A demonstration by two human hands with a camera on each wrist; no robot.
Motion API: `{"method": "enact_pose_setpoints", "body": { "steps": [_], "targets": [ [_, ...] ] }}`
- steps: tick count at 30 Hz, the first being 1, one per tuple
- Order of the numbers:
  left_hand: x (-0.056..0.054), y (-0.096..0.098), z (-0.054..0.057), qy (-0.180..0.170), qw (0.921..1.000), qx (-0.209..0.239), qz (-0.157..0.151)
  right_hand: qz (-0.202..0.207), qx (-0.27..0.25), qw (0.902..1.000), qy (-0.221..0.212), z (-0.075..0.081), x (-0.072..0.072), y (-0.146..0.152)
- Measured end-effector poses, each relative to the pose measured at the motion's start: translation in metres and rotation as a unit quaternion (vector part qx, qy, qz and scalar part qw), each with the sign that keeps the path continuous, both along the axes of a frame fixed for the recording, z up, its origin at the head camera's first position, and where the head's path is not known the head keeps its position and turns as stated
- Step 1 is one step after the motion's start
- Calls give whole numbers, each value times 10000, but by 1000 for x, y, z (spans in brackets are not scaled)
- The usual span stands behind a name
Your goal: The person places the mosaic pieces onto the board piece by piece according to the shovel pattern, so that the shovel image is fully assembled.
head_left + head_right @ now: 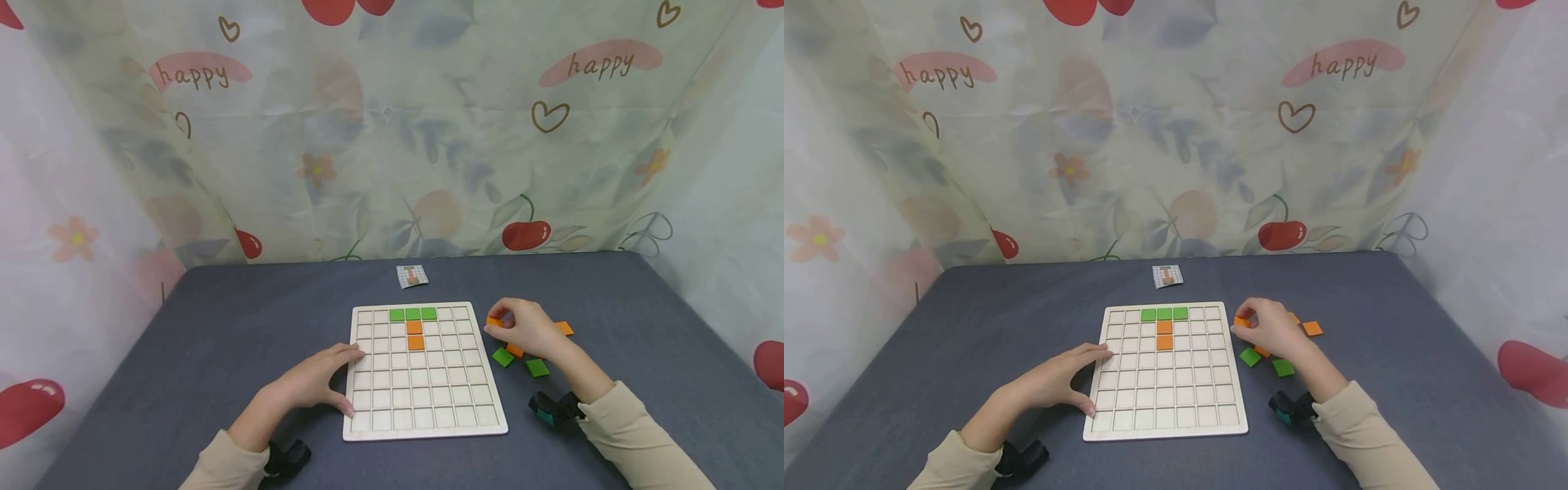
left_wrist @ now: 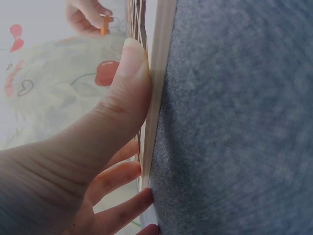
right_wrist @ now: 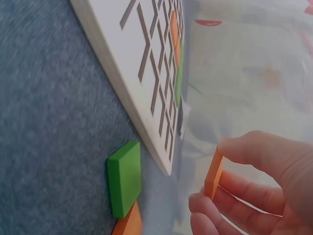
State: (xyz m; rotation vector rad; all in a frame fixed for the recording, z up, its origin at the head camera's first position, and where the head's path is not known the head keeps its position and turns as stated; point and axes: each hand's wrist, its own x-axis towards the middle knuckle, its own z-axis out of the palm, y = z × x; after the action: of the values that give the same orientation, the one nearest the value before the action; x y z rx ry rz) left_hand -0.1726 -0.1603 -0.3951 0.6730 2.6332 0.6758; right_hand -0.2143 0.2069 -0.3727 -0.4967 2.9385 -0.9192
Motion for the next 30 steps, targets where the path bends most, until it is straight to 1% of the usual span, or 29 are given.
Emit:
{"method": "enact_pose_setpoints", "body": {
  "steps": [5,9,18,26,30],
  "targets": [
    [0,0,0,14,10000,-4,-21,32,8,10000,-60,0,1,-5],
    [0,0,0,27,10000,-9,-31,141,3,9999,-70,0,4,-10],
    [1,0,0,12,10000,20,-13,643,-42,9979,63,1,10,-23],
    [1,0,0,-25,10000,15,15,839,-51,9961,270,-1,14,-30],
    [1,0,0,-33,10000,22,-5,889,-17,9957,273,-2,16,-34]
  ]
}}
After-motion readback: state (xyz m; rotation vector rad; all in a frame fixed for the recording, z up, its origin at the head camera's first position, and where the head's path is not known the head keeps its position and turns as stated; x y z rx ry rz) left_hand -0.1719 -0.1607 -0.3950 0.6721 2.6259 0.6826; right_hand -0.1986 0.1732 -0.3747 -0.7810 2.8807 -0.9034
